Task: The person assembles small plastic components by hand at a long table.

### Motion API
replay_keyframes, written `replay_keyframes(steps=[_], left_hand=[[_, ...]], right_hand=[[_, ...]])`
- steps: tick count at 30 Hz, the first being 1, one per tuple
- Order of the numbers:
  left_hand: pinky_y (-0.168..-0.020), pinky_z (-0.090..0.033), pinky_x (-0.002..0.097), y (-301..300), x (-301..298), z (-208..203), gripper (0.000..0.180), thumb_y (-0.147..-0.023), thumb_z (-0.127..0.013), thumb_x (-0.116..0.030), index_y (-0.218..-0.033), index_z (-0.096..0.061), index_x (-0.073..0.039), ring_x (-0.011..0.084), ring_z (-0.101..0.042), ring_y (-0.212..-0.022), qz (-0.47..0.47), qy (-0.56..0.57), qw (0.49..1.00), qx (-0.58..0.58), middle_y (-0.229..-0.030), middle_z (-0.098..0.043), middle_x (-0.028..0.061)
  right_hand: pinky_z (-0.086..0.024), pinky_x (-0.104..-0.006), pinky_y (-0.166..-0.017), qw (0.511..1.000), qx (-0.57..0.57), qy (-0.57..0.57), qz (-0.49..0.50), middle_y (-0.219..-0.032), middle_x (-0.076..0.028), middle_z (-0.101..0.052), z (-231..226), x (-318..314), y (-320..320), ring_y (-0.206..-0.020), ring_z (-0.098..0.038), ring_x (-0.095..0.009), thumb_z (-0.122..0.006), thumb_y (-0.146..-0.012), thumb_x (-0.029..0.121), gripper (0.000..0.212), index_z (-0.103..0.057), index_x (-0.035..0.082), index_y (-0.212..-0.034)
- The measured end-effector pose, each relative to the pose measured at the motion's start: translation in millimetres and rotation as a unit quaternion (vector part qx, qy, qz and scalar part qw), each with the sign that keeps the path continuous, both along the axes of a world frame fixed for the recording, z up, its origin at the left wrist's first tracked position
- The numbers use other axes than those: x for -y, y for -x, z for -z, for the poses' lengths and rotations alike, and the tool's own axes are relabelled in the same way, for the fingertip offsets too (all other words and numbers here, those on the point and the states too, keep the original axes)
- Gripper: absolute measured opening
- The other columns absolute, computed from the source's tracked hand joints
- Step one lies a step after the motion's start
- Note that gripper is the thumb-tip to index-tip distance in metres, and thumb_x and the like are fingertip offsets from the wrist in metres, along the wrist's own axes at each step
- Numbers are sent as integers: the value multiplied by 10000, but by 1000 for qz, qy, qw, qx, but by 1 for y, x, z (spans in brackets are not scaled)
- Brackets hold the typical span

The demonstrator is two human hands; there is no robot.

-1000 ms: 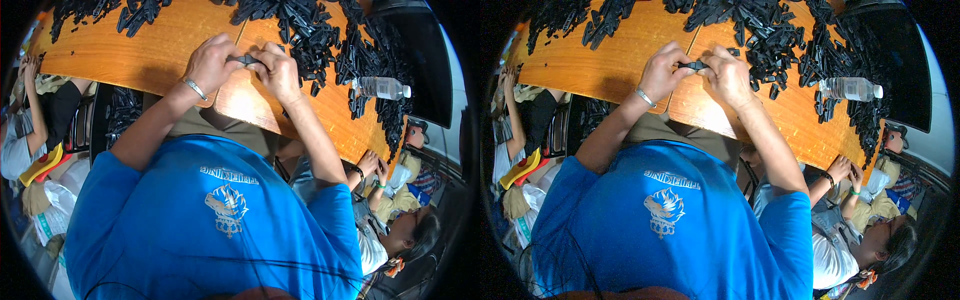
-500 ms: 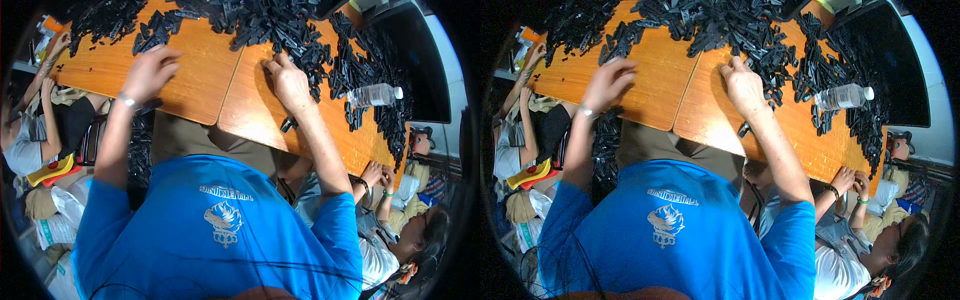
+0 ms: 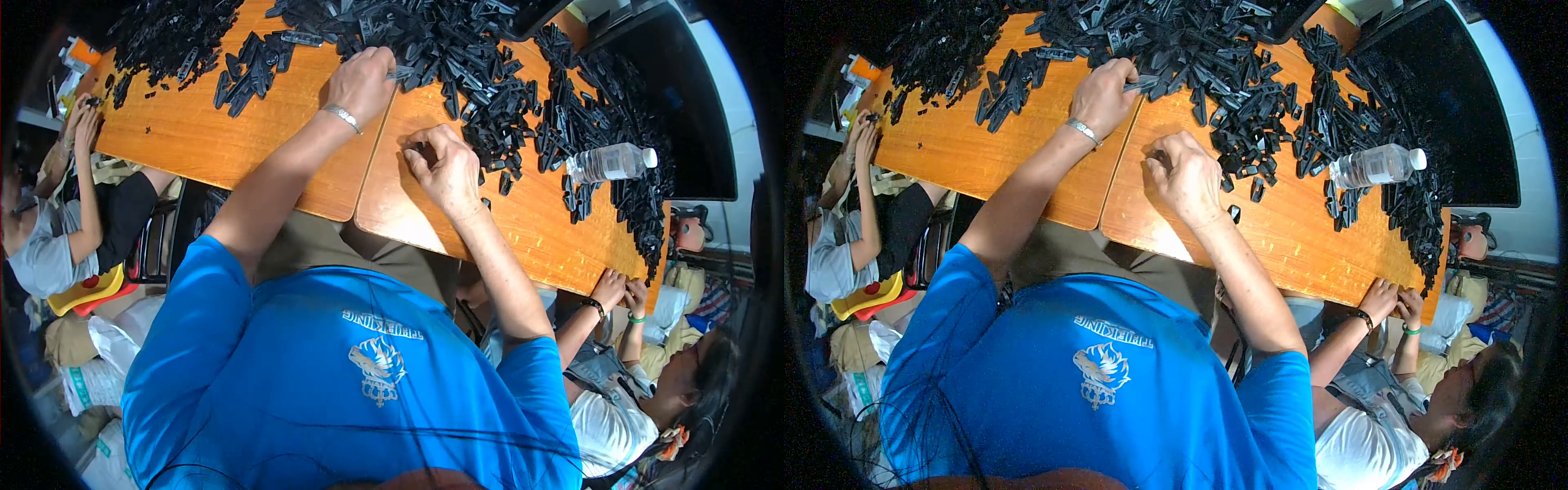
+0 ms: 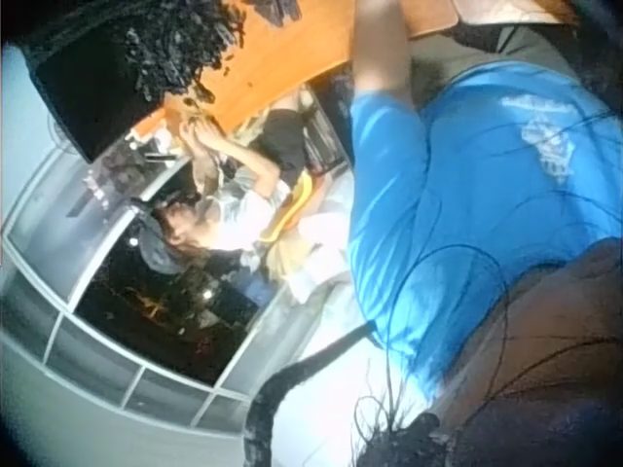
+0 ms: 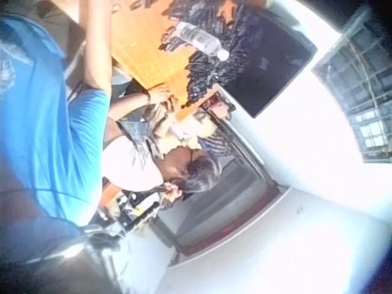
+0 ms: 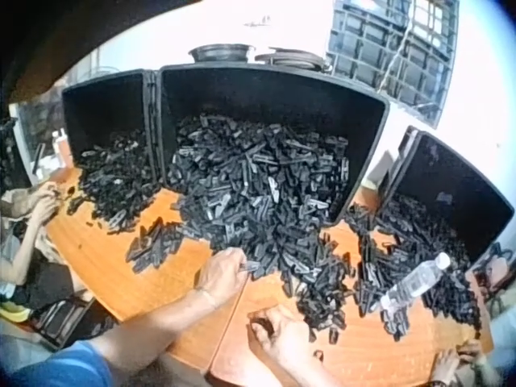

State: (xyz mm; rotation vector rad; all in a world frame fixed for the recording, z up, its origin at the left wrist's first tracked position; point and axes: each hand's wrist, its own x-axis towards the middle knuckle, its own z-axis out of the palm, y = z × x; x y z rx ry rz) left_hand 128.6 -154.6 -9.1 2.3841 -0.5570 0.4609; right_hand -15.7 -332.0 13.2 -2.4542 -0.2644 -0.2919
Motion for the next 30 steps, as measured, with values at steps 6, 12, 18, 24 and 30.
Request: replay_keyframes(steps=[6, 12, 18, 24, 30], left_hand=[[-842, -557, 464, 42, -19, 0, 262, -793, -850, -37, -953, -643, -46, 355, -646, -1025, 138, -2, 982, 130, -1043, -648, 119], [-865, -547, 453, 80, -22, 12, 309, -807, -835, -36, -1017, -607, -34, 355, -623, -1019, 228, 7, 972, 62, -1044, -606, 127], [-864, -554, 454, 88, -22, 13, 308, -795, -770, 40, -1040, -602, -44, 355, -620, -1033, 169, -19, 984, 47, -1054, -597, 124], [-872, -558, 459, 106, -15, -1, 284, -819, -775, 6, -1043, -609, -44, 378, -622, -1047, 203, -48, 977, 37, -1076, -586, 142], [-864, -550, 491, 117, -13, 2, 280, -857, -768, -42, -1085, -606, -41, 403, -623, -1050, 192, -41, 981, -5, -1089, -584, 173]], right_hand=[[-603, -455, -785, 994, 9, 103, 26, -1001, -165, -727, -1, 6, 13, -914, -749, -357, -827, -822, 98, 205, -751, 64, -1009], [-614, -490, -802, 976, -67, 206, 41, -1040, -215, -722, -10, 18, 7, -908, -754, -405, -819, -828, 163, 271, -740, 15, -1041], [-612, -500, -820, 977, -87, 187, 56, -1111, -226, -709, -5, 17, 11, -949, -751, -409, -834, -844, 171, 305, -718, 0, -1068], [-609, -516, -822, 981, -79, 164, 61, -1104, -238, -700, -1, 19, 11, -933, -750, -424, -825, -845, 158, 284, -717, 10, -1062], [-609, -524, -815, 983, -78, 156, 66, -1100, -238, -698, -4, 18, 12, -927, -749, -430, -817, -846, 149, 274, -714, 10, -1058]])
